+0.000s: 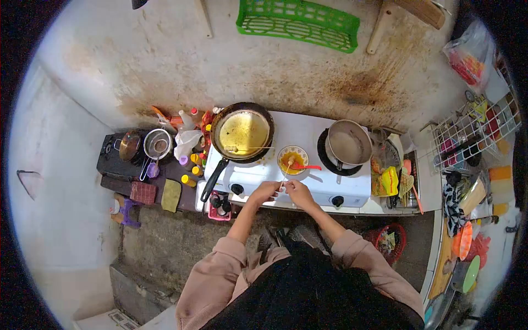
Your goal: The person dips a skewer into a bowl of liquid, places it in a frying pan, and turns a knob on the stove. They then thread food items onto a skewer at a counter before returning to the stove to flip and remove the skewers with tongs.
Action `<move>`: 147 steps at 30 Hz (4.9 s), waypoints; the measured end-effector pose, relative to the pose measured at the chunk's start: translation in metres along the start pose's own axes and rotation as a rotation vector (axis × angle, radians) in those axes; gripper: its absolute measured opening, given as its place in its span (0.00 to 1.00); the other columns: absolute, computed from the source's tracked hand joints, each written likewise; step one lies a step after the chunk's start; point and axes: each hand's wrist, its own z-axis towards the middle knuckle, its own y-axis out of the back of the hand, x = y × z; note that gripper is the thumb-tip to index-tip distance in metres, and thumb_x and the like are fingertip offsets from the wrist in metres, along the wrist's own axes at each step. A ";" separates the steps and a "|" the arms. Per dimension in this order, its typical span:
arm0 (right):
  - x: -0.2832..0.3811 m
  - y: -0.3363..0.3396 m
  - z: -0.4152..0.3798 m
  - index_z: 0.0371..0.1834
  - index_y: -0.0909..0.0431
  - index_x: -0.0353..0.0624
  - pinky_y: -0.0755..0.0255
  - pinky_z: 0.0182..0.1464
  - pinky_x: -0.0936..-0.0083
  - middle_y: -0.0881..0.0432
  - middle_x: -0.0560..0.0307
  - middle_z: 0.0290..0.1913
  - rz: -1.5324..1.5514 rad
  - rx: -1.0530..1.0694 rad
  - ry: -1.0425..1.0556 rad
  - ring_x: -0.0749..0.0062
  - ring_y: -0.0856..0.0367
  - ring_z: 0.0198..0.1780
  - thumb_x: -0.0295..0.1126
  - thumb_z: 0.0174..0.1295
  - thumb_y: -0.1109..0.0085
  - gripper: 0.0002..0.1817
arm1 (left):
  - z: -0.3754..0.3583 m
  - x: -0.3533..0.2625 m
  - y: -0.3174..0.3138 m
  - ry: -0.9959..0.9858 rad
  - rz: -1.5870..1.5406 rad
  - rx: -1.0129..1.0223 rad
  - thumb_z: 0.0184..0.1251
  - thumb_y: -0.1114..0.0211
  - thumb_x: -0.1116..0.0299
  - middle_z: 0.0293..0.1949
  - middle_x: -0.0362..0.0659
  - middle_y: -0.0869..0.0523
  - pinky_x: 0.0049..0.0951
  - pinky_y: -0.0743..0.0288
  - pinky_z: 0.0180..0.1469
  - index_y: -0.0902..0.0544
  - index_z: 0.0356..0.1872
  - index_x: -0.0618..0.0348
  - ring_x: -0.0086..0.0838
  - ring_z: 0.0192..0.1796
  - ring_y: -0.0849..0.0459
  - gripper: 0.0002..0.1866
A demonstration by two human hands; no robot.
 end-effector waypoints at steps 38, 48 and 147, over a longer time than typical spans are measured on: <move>0.062 0.155 0.049 0.26 0.24 0.37 0.32 0.38 0.55 0.23 0.40 0.29 -0.699 0.219 0.038 0.46 0.24 0.34 0.35 0.56 0.55 0.13 | -0.050 0.285 0.006 0.303 0.494 -0.454 0.57 0.46 0.57 0.31 0.50 0.17 0.36 0.28 0.34 0.19 0.33 0.64 0.41 0.32 0.19 0.18; 0.047 0.160 0.045 0.24 0.20 0.38 0.33 0.33 0.68 0.24 0.46 0.20 -0.459 0.262 -0.169 0.60 0.24 0.26 0.36 0.53 0.55 0.15 | -0.009 0.408 0.036 0.403 0.509 -0.324 0.57 0.49 0.56 0.42 0.55 0.20 0.39 0.28 0.47 0.19 0.37 0.61 0.46 0.44 0.21 0.19; 0.107 -0.004 0.091 0.29 0.21 0.41 0.31 0.30 0.73 0.22 0.52 0.23 -0.256 0.295 0.236 0.68 0.23 0.26 0.39 0.52 0.40 0.11 | -0.052 0.328 0.102 0.414 0.392 -0.386 0.55 0.45 0.55 0.43 0.61 0.22 0.39 0.29 0.48 0.21 0.39 0.67 0.49 0.49 0.24 0.23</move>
